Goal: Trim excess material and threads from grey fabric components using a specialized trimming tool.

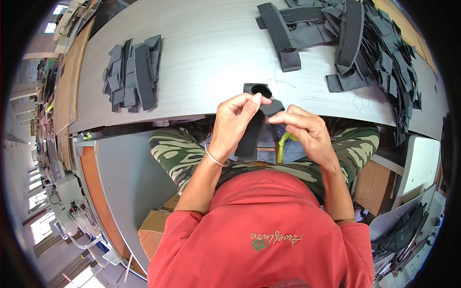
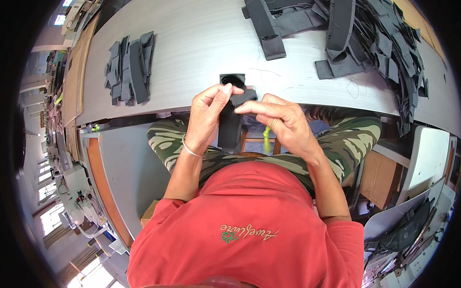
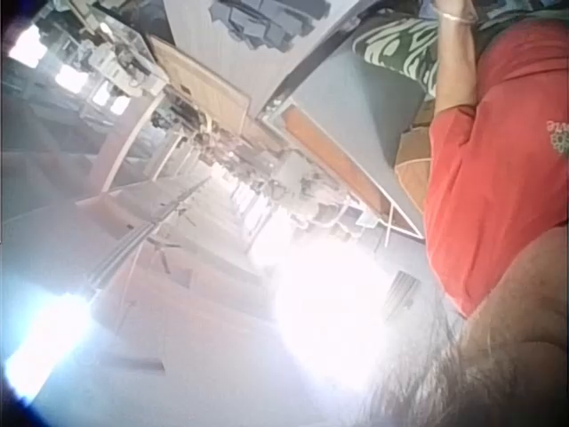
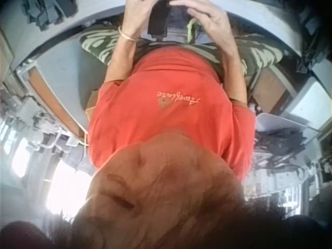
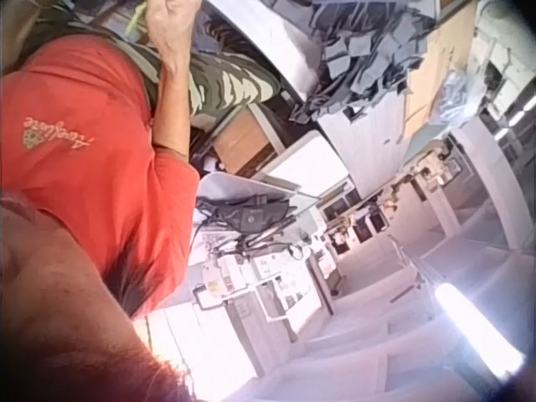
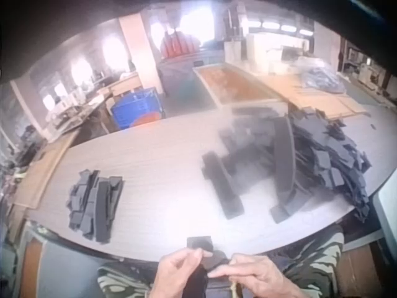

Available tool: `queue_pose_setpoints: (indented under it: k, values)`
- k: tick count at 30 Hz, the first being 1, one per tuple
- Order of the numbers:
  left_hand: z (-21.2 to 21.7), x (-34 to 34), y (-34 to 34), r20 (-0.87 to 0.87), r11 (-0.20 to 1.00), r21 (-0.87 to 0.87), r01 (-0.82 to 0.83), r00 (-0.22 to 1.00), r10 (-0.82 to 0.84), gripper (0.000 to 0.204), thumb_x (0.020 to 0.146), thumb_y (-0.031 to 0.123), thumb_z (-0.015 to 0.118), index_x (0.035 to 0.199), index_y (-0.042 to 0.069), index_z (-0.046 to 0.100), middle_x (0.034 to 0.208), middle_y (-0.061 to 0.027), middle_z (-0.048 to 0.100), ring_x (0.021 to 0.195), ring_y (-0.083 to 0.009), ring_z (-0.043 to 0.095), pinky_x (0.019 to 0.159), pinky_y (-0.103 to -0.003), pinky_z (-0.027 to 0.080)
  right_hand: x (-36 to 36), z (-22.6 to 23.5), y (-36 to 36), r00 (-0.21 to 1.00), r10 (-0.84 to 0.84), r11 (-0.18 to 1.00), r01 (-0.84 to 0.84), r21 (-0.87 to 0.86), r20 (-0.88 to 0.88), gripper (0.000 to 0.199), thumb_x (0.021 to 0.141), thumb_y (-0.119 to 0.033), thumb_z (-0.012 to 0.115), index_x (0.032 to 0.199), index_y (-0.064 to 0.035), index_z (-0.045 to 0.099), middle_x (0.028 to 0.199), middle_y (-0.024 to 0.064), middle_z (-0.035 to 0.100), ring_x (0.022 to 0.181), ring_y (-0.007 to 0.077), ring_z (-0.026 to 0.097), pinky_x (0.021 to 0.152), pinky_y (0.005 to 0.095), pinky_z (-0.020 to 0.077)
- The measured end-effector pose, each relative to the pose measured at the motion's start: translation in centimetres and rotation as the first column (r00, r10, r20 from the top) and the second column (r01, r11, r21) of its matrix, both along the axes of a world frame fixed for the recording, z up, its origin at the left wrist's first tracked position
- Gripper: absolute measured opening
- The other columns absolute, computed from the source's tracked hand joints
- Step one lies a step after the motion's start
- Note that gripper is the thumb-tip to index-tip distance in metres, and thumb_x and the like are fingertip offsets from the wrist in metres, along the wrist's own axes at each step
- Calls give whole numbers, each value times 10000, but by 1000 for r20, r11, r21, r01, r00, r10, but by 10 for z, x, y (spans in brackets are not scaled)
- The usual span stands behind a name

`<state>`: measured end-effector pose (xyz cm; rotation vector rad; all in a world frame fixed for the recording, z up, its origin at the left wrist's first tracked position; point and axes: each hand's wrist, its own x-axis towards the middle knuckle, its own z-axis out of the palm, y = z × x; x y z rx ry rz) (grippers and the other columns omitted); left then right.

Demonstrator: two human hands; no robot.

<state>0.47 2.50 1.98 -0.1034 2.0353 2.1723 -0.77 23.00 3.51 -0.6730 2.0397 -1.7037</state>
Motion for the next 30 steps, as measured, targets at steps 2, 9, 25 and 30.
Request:
queue_pose_setpoints:
  k: [2,9,25,30]
  values:
    - [3,-2,0,44,998,59,12,999,-15,318,939,185,597,1196,-2,581,1018,-95,659,1014,-115,575,906,-256,445,1,-3,-1,995,14,997,-22,-78,-102,279,855,5,552,1099,-37,682,839,41,611,749,125,536,711,251,431]
    - [3,-3,-4,51,966,251,-69,997,58,341,915,87,615,1224,-44,554,1107,-115,635,1002,-130,587,904,-253,463,3,3,0,921,-213,955,267,130,-326,321,784,-62,652,1102,-99,682,732,65,584,633,188,574,587,300,447]
    - [3,0,0,112,955,297,-27,994,-7,388,909,67,607,1273,-25,510,1120,-108,626,1005,-117,578,893,-255,465,4,-4,-15,767,-139,942,298,155,-626,247,724,-125,702,966,-169,721,689,26,557,636,206,547,593,329,424]
    - [3,1,0,83,960,281,0,996,-25,475,891,46,618,1327,-18,441,1152,-126,620,1039,-145,584,915,-280,470,6,1,-11,875,-166,955,258,147,-454,216,765,-97,687,977,-127,712,757,42,625,652,226,590,604,320,461]
